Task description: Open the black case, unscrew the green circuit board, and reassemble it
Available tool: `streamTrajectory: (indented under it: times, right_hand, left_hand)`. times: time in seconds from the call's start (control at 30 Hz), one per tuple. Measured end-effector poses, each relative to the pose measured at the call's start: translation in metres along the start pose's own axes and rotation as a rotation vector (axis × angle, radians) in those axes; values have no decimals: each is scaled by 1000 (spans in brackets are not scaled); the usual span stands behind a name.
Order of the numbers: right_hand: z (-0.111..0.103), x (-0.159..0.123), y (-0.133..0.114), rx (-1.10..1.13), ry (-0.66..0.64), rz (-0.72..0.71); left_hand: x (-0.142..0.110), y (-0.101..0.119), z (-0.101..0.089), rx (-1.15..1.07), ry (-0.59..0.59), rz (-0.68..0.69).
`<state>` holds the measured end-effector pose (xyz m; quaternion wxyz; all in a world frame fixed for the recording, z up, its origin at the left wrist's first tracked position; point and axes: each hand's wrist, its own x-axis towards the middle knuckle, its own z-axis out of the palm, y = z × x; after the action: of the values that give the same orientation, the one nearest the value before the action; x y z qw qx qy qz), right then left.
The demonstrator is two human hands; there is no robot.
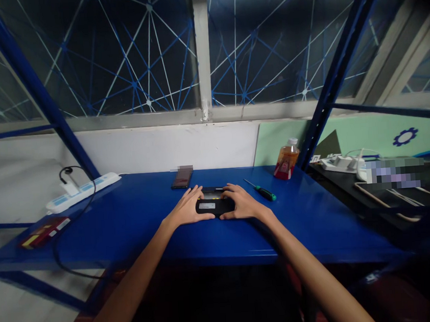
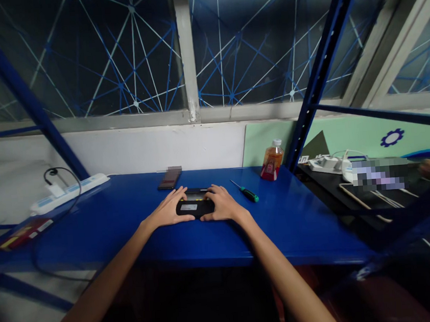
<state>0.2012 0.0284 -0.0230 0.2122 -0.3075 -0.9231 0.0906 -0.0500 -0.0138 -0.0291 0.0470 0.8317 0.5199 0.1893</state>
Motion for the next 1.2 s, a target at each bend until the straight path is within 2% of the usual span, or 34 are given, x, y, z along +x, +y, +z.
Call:
streamTrajectory:
  times: [0.17,0.43,0.7,0.9,1.2]
  right_hand:
    - [0,-1,1,7,-11,12]
    - [-2,-2,-1,39,-32,33]
    - [-9,1,-6,70,-12,-54]
    - [-5,0,-1,73,-8,-34]
    - [-9,-2,-2,83,-27,1]
  left_hand:
    - [0,0,1,-21,43,29]
    - [-3,4,-4,45,38,48]
    - [-7,4,-4,215,137,34]
    - [-9,5,-2,306,202,12]
    - [-7,9,-3,295,137,-7]
